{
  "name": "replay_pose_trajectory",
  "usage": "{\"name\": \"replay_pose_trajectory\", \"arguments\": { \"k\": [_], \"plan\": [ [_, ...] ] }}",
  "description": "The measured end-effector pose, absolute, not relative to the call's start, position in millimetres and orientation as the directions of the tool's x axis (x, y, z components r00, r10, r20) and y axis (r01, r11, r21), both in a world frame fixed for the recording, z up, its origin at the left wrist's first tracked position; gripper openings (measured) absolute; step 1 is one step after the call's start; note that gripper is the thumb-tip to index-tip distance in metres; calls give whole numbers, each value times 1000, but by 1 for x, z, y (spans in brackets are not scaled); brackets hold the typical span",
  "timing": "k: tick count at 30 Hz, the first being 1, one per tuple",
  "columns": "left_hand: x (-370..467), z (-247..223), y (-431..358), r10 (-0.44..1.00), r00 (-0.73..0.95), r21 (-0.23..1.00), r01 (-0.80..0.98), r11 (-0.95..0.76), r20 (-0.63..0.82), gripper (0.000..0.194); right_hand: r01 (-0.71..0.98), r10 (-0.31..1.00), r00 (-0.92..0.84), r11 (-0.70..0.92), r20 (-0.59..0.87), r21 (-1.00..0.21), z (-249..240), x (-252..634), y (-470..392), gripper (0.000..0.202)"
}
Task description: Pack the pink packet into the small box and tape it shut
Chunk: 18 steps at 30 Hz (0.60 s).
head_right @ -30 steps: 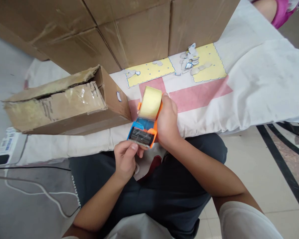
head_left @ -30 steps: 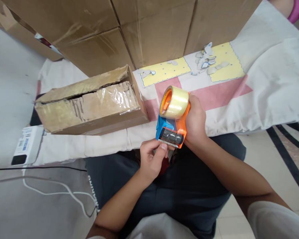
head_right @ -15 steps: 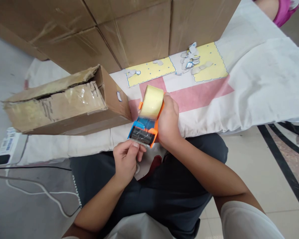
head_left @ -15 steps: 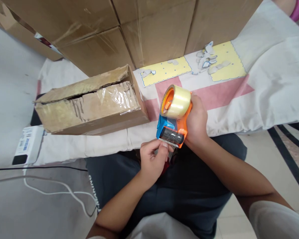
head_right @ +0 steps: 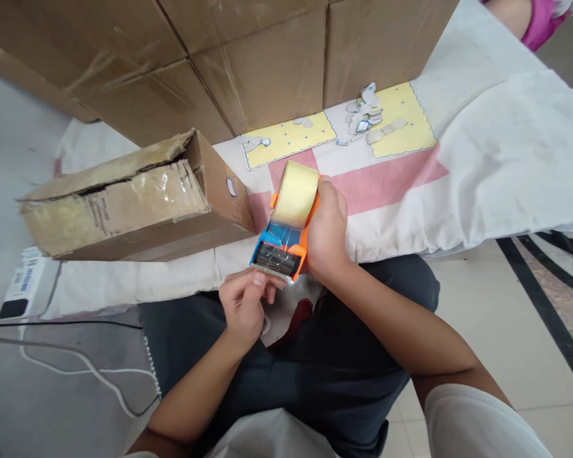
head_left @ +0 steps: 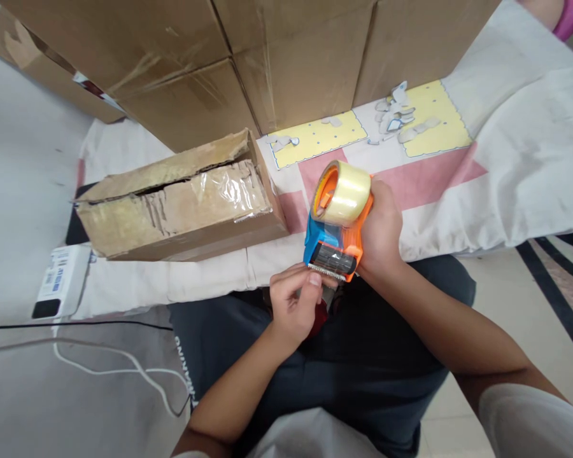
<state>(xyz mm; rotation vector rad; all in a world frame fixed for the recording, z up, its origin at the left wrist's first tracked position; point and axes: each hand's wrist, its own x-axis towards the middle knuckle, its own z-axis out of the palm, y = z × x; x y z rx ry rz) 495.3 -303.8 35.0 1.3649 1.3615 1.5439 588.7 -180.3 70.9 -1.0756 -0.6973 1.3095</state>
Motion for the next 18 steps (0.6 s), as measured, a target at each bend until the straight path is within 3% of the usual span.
{"name": "replay_pose_trajectory", "arguments": {
  "k": [7,18],
  "plan": [
    [498,38,-303,950,-257,984,80,-159,175,40,-448,957,171,-135,-232,-884,74,587,-182,33],
    [502,42,-304,954,-296,997,-79,24,-46,45,-446,967,161,-105,-195,-889,65,587,-180,34]
  ]
}}
